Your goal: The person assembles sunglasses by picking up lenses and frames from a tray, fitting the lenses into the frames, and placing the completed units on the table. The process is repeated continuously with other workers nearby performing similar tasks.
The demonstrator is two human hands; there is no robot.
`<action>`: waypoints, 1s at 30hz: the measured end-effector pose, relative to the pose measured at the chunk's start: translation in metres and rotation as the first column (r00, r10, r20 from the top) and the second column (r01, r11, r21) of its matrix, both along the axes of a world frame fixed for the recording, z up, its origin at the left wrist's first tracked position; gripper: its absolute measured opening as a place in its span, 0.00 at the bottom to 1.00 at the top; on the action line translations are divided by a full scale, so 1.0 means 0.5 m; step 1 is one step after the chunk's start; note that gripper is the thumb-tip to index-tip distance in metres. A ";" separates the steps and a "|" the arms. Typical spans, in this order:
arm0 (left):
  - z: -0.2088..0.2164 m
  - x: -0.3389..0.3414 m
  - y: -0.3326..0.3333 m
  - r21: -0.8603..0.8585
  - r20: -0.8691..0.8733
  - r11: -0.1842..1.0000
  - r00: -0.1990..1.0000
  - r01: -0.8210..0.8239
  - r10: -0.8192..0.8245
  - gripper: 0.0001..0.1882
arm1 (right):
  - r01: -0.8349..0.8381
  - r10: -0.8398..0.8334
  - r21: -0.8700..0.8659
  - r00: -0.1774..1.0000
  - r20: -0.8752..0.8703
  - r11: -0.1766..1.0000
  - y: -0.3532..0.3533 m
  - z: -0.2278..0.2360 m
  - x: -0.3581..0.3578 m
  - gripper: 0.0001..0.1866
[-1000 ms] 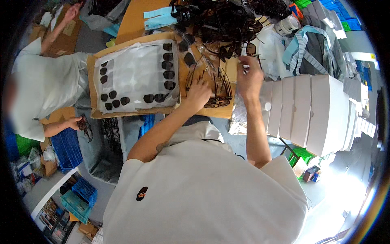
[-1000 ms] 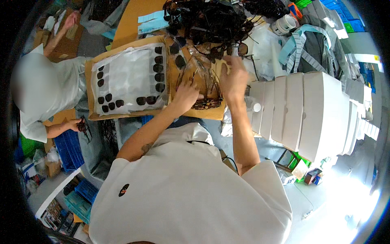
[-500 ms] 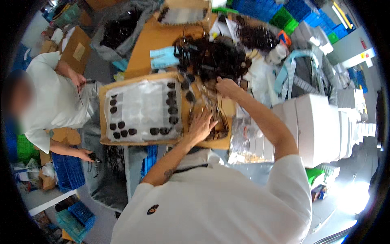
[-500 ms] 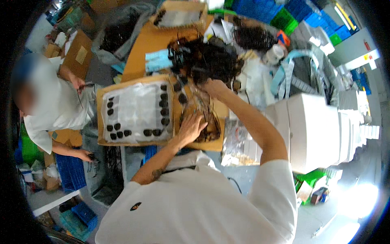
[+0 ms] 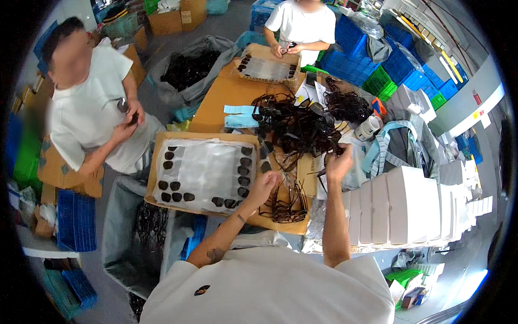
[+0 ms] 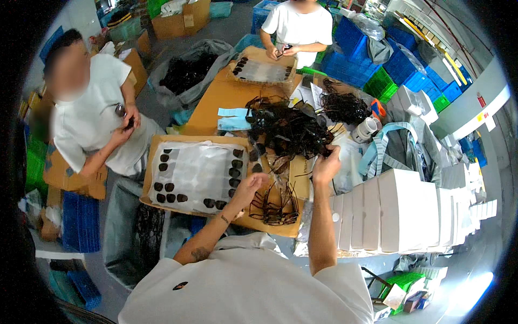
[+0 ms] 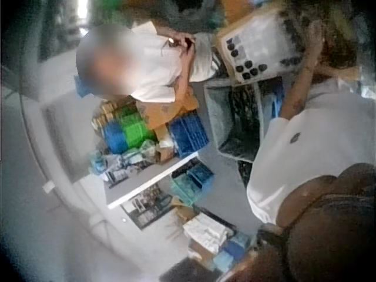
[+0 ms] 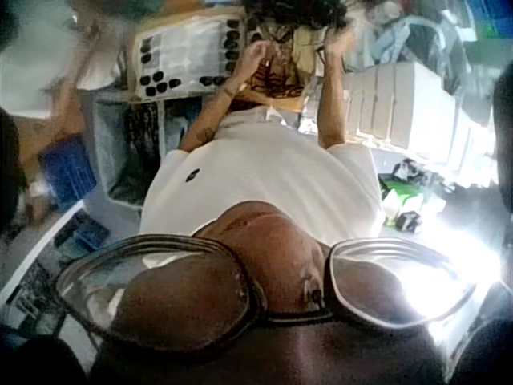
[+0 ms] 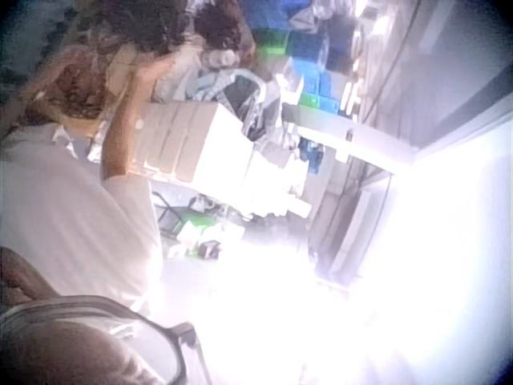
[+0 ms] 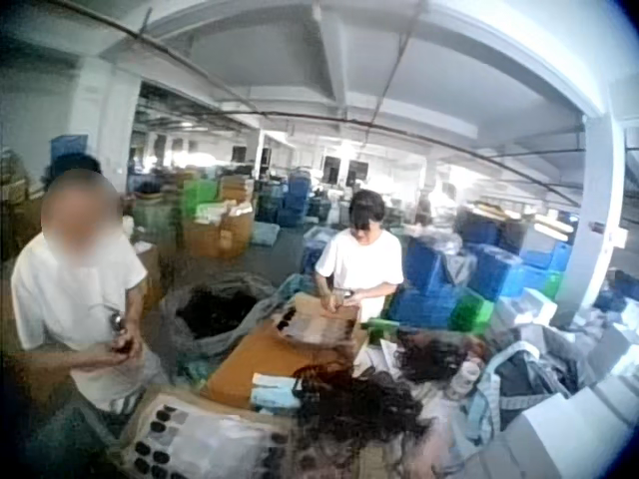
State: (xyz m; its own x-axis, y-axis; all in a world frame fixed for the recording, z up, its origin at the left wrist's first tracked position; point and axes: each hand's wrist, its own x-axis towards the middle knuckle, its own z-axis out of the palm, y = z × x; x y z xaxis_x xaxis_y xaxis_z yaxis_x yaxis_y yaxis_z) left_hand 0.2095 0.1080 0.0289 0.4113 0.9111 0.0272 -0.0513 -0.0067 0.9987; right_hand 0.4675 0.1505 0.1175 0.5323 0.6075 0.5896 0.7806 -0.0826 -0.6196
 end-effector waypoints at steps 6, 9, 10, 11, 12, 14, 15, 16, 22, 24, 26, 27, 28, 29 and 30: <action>-0.004 0.003 0.007 -0.092 -0.060 0.987 0.989 0.128 -0.134 0.27 | 0.385 -0.338 0.164 0.906 -0.256 0.908 0.031 -0.041 0.062 0.13; 0.001 0.015 -0.005 -0.125 0.039 0.981 0.989 0.147 -0.143 0.30 | 0.304 -0.241 0.138 0.906 -0.349 0.943 0.032 -0.007 0.078 0.13; 0.008 0.018 -0.010 -0.193 0.104 0.968 0.985 0.158 -0.139 0.33 | -0.009 0.243 0.333 0.701 -0.670 0.943 0.016 0.002 0.061 0.11; 0.017 0.019 -0.017 -0.184 0.215 0.973 0.972 0.137 -0.097 0.33 | -0.154 0.368 0.348 0.597 -0.713 0.925 -0.002 0.006 0.030 0.09; 0.027 0.019 -0.020 -0.204 0.293 0.972 0.955 0.113 -0.050 0.33 | -0.359 0.491 0.343 0.519 -0.700 0.868 -0.029 0.008 -0.011 0.09; 0.045 0.015 -0.032 -0.149 0.462 0.989 0.885 0.017 0.055 0.30 | -0.632 0.545 0.219 0.382 -0.747 0.743 -0.109 -0.013 -0.119 0.11; 0.050 0.003 -0.039 -0.257 0.328 0.965 0.944 0.058 0.030 0.29 | -0.720 0.511 0.106 0.372 -0.775 0.686 -0.145 -0.024 -0.169 0.13; 0.053 -0.012 -0.044 -0.320 0.214 0.942 0.976 0.104 -0.035 0.28 | -0.811 0.529 0.035 0.348 -0.774 0.584 -0.175 -0.033 -0.212 0.14; 0.036 -0.104 -0.157 -0.071 0.234 0.997 0.971 -0.037 0.052 0.16 | -0.926 0.384 -0.002 0.159 -0.909 0.376 -0.258 -0.057 -0.325 0.07; 0.040 -0.122 -0.196 -0.115 0.160 0.987 0.979 -0.109 0.127 0.17 | -0.924 0.552 -0.094 0.300 -0.778 0.369 -0.269 -0.073 -0.360 0.05; 0.049 -0.127 -0.210 -0.024 0.219 0.949 0.925 -0.313 0.311 0.12 | -0.925 0.598 -0.096 0.314 -0.738 0.367 -0.273 -0.081 -0.385 0.04; 0.054 -0.131 -0.211 -0.029 0.188 0.934 0.915 -0.357 0.356 0.13 | -0.922 0.536 -0.073 0.284 -0.795 0.380 -0.274 -0.081 -0.394 0.06; 0.060 -0.139 -0.208 -0.012 0.160 0.924 0.912 -0.382 0.379 0.14 | -0.918 0.471 -0.044 0.243 -0.848 0.395 -0.273 -0.077 -0.396 0.08; 0.064 -0.146 -0.201 -0.028 0.103 0.928 0.922 -0.371 0.372 0.15 | -0.917 0.374 -0.066 0.225 -0.900 0.393 -0.274 -0.076 -0.407 0.10; 0.068 -0.152 -0.195 -0.171 0.263 0.937 0.902 -0.305 0.341 0.16 | -0.955 0.461 0.022 0.122 -0.879 0.295 -0.266 -0.065 -0.395 0.12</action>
